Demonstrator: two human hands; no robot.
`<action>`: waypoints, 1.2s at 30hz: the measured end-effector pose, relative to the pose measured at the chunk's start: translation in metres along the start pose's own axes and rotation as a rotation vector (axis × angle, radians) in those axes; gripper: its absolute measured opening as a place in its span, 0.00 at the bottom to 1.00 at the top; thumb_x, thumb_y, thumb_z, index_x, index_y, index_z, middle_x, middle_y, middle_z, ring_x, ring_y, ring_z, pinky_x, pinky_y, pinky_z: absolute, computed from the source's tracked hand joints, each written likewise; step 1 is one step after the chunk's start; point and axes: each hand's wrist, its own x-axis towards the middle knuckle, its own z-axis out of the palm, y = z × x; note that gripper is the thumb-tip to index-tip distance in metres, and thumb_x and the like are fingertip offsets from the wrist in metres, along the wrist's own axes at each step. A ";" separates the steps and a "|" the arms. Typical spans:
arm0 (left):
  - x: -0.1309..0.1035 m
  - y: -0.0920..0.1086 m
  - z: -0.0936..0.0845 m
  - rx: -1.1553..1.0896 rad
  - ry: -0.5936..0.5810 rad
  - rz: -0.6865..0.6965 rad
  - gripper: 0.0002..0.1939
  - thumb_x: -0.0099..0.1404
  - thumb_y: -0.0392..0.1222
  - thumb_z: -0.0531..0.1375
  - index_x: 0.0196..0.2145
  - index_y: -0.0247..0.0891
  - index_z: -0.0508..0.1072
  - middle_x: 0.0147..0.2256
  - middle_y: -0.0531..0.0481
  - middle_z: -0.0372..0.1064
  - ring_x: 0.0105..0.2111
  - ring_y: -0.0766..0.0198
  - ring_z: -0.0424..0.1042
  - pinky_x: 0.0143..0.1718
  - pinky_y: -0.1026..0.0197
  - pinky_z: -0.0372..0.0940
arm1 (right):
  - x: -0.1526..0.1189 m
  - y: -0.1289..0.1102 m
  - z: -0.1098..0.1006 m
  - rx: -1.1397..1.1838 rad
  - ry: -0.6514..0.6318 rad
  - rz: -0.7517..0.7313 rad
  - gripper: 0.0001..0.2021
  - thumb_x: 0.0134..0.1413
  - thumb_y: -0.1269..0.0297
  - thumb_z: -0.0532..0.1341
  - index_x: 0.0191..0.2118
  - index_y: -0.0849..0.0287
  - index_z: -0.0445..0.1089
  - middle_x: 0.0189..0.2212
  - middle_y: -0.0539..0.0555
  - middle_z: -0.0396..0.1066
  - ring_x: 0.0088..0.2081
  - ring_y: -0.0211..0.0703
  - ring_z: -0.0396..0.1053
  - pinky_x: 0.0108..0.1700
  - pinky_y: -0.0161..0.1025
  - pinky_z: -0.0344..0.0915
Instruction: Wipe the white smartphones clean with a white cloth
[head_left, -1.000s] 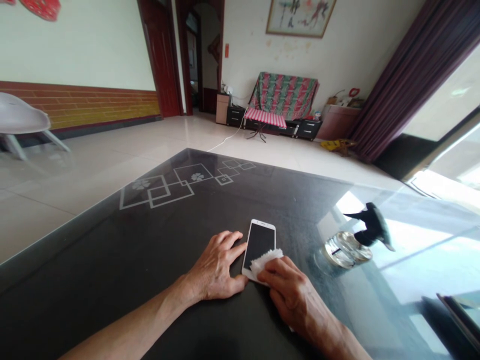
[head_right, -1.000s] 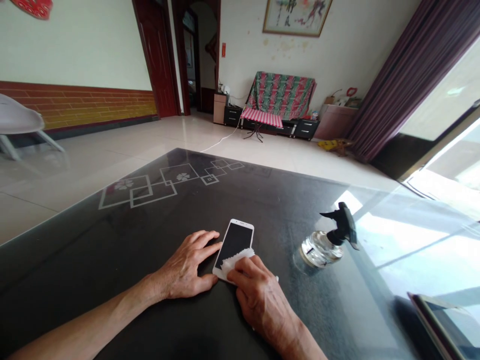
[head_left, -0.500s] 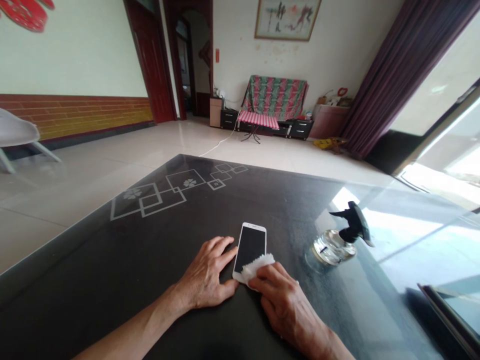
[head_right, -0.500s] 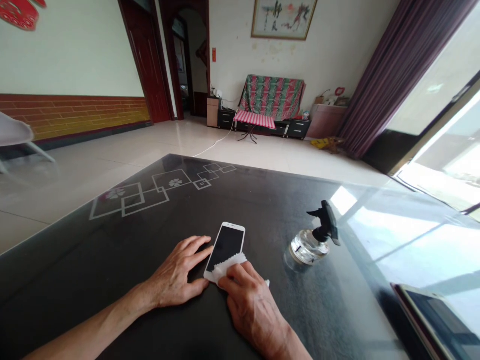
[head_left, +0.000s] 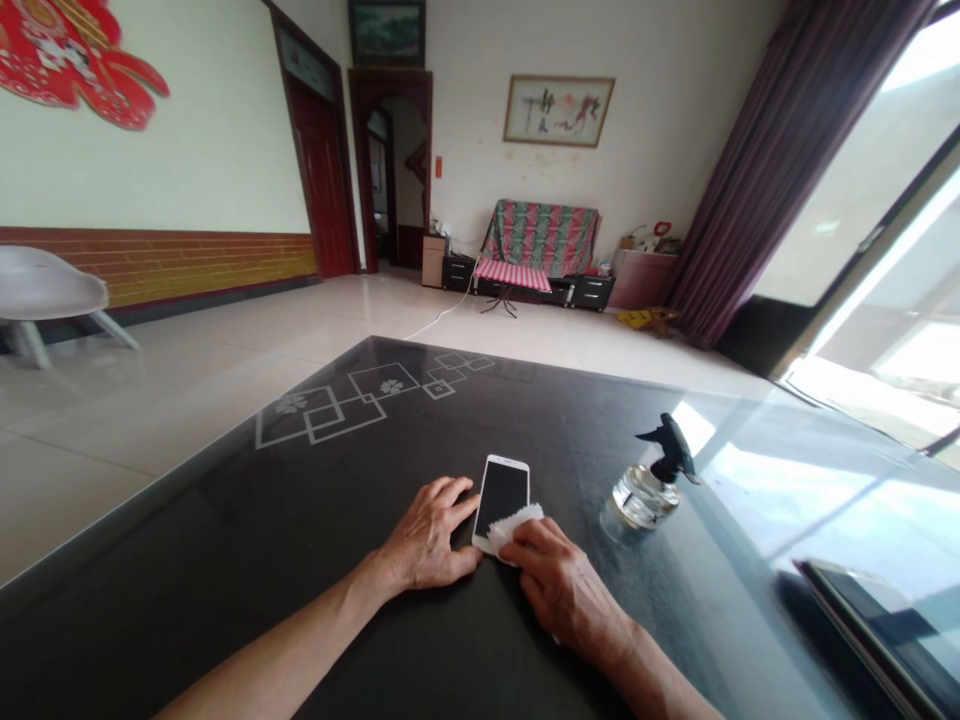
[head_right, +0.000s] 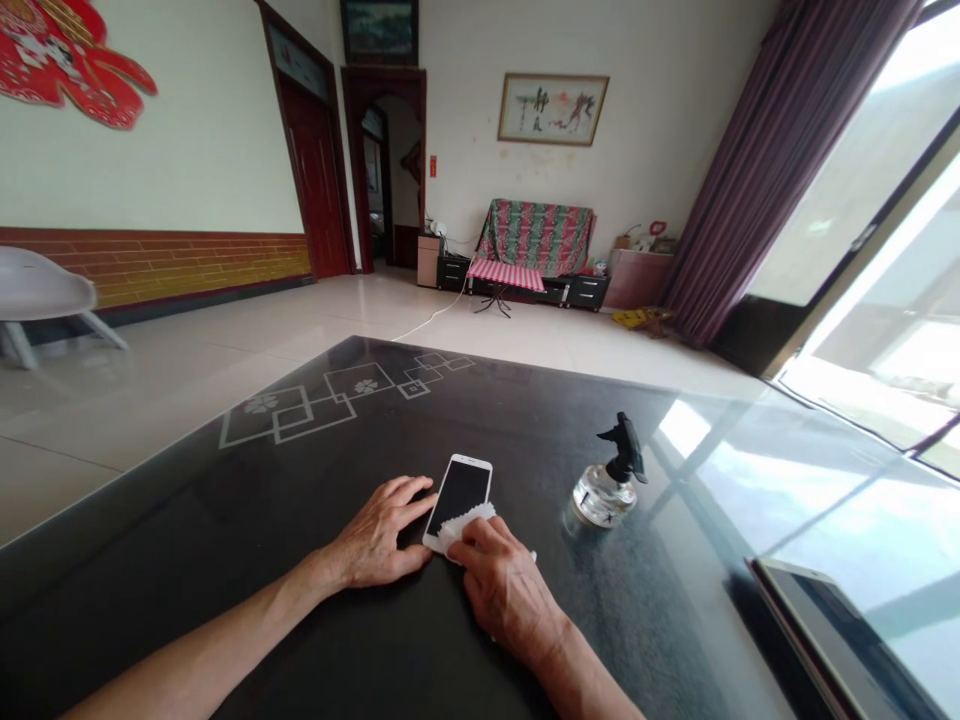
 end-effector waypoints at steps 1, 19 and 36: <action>0.000 -0.001 0.001 -0.006 0.001 0.000 0.32 0.53 0.46 0.62 0.56 0.40 0.66 0.59 0.43 0.57 0.58 0.47 0.55 0.60 0.47 0.54 | 0.001 0.001 0.001 -0.002 0.006 0.003 0.16 0.52 0.80 0.53 0.41 0.55 0.72 0.38 0.54 0.65 0.42 0.44 0.61 0.45 0.40 0.63; 0.002 -0.004 0.007 -0.083 0.054 -0.013 0.32 0.50 0.48 0.63 0.54 0.40 0.69 0.58 0.42 0.59 0.57 0.46 0.56 0.59 0.47 0.54 | 0.043 0.034 0.013 -0.121 0.108 0.128 0.19 0.51 0.79 0.52 0.42 0.53 0.74 0.38 0.54 0.67 0.40 0.44 0.62 0.45 0.39 0.64; 0.002 -0.001 0.002 -0.109 0.006 -0.064 0.32 0.50 0.48 0.64 0.54 0.42 0.69 0.60 0.42 0.56 0.59 0.43 0.53 0.60 0.45 0.52 | 0.097 0.065 0.016 -0.214 0.092 0.138 0.19 0.54 0.78 0.52 0.43 0.56 0.75 0.38 0.54 0.69 0.40 0.41 0.65 0.50 0.38 0.59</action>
